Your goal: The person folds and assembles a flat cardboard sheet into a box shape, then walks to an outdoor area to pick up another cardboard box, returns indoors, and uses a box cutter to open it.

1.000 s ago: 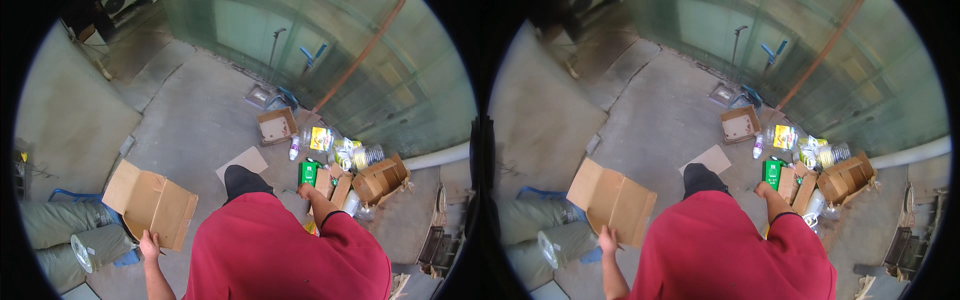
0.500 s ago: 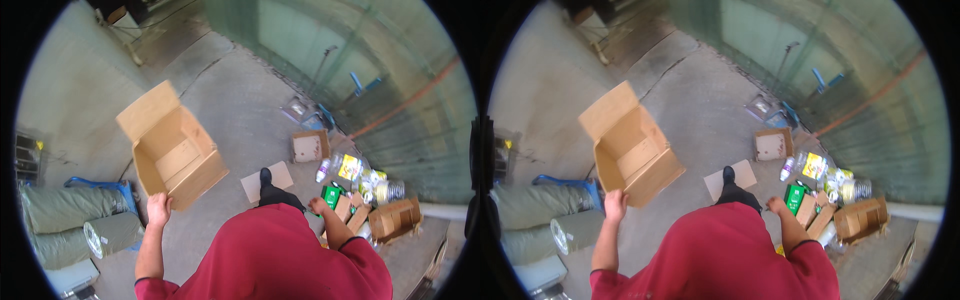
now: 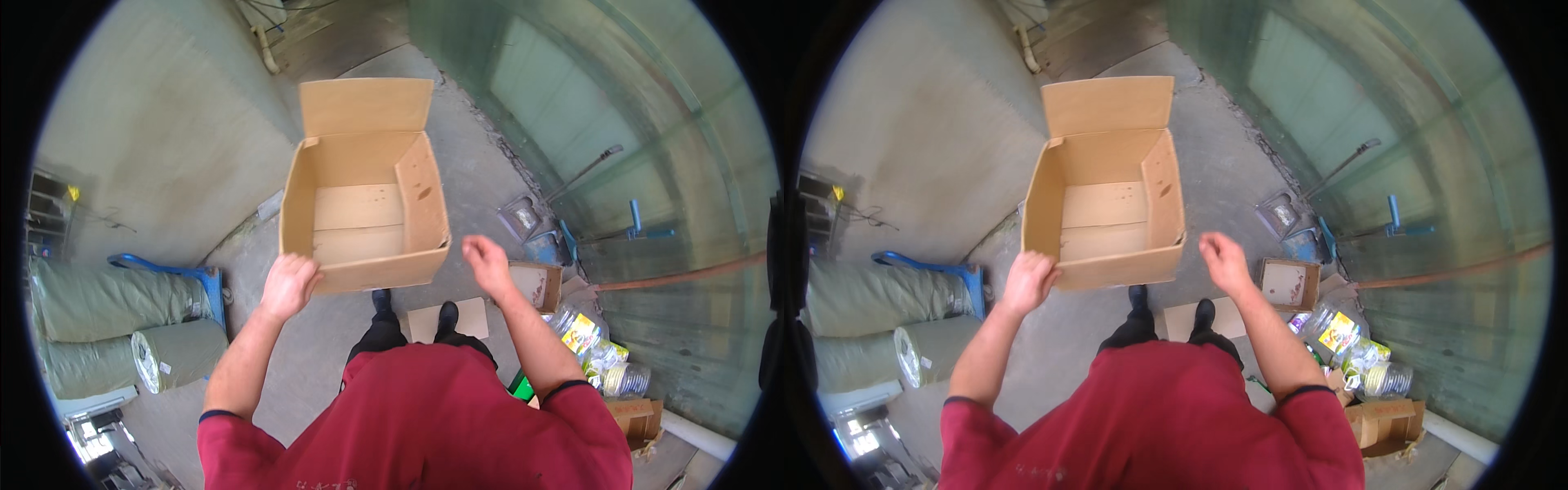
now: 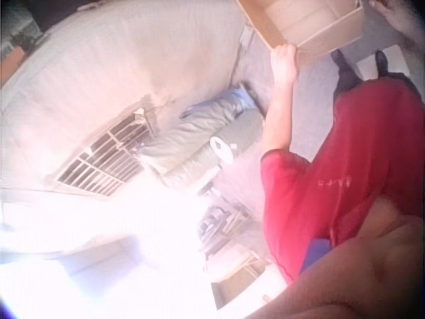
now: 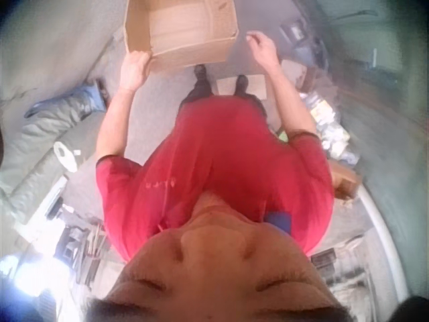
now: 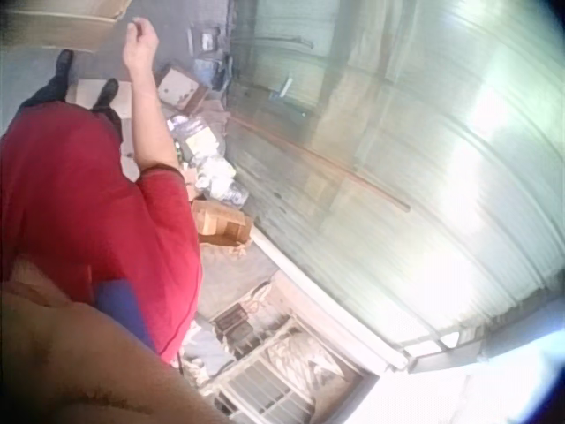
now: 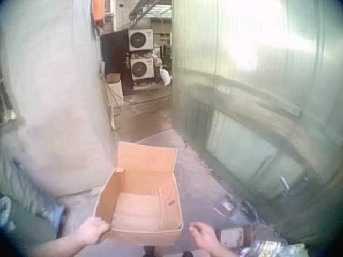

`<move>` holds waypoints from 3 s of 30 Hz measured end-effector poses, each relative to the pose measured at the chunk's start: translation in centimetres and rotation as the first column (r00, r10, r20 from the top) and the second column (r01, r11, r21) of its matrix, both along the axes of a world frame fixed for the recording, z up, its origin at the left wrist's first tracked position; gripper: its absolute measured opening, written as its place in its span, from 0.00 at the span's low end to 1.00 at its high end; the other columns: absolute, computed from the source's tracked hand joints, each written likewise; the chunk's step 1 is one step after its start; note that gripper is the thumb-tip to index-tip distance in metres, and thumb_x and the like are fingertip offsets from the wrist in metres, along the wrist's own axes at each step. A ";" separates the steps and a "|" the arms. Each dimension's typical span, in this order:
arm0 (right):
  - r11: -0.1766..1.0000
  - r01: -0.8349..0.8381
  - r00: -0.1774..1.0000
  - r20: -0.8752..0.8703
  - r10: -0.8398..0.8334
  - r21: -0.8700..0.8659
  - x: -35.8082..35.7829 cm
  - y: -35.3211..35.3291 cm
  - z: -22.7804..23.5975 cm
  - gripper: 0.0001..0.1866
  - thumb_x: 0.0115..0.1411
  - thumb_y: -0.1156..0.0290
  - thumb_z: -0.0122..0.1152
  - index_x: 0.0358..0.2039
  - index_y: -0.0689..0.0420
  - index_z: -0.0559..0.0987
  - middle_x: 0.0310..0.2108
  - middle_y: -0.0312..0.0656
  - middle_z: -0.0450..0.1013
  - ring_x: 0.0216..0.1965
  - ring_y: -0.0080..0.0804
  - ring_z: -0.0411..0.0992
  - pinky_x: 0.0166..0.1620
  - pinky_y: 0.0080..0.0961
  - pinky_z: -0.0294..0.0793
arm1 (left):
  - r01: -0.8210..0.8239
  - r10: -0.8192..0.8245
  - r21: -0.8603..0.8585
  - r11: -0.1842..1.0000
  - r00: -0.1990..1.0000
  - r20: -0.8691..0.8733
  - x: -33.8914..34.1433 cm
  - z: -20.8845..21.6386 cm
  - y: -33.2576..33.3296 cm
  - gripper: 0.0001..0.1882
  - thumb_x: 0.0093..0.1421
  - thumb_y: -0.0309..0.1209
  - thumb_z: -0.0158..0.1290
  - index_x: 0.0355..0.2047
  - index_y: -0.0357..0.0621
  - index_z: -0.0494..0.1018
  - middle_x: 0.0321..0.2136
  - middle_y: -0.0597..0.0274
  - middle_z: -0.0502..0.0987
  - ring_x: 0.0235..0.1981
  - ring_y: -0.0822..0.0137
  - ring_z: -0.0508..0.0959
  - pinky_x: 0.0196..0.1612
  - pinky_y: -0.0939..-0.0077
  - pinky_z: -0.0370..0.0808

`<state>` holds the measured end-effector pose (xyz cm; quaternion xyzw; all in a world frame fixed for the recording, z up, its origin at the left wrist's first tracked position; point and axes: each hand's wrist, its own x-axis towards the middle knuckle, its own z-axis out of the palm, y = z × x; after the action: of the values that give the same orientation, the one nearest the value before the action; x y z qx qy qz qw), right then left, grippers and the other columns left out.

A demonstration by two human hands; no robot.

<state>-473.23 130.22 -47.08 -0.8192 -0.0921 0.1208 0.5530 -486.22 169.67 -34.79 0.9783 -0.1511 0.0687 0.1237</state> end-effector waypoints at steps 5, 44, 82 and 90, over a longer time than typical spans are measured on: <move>0.999 0.051 0.958 0.283 -0.045 -0.012 5.3 12.5 5.8 0.19 0.63 0.68 0.61 0.52 0.64 0.75 0.39 0.46 0.78 0.41 0.29 0.75 0.44 0.27 0.77 | -0.119 0.112 -0.174 0.978 0.993 -0.045 5.1 0.2 6.2 0.11 0.55 0.32 0.61 0.35 0.40 0.74 0.27 0.51 0.76 0.34 0.48 0.75 0.41 0.58 0.70; 0.487 -0.440 0.627 -0.646 -0.436 -0.755 -11.9 -20.2 -20.9 0.21 0.56 0.66 0.55 0.47 0.63 0.78 0.55 0.57 0.72 0.56 0.54 0.72 0.59 0.42 0.71 | -0.549 0.489 -0.557 0.623 0.829 -0.270 21.9 -8.8 11.2 0.16 0.65 0.36 0.58 0.43 0.34 0.73 0.36 0.59 0.78 0.36 0.71 0.75 0.44 0.75 0.73; 0.590 0.563 0.319 -0.506 -0.801 -0.579 -30.9 5.5 -15.6 0.17 0.57 0.70 0.60 0.46 0.64 0.79 0.34 0.49 0.80 0.31 0.36 0.79 0.38 0.32 0.79 | -0.359 -0.007 -0.657 0.663 0.875 -0.485 28.7 -15.7 13.0 0.14 0.62 0.29 0.59 0.44 0.31 0.72 0.37 0.54 0.80 0.37 0.65 0.78 0.46 0.70 0.76; 0.765 0.304 0.742 -0.363 -0.564 -0.568 -12.8 -1.0 -15.8 0.16 0.57 0.67 0.62 0.43 0.64 0.80 0.36 0.45 0.80 0.39 0.31 0.77 0.46 0.30 0.77 | -0.186 0.080 -0.462 0.867 0.968 -0.238 27.5 -5.0 8.7 0.13 0.58 0.33 0.61 0.39 0.38 0.76 0.32 0.50 0.79 0.35 0.51 0.79 0.41 0.61 0.75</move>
<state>-486.04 129.27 -62.85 -0.8628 0.2914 0.2166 0.3517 -458.72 178.34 -39.79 0.9266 -0.0472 0.0083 0.3729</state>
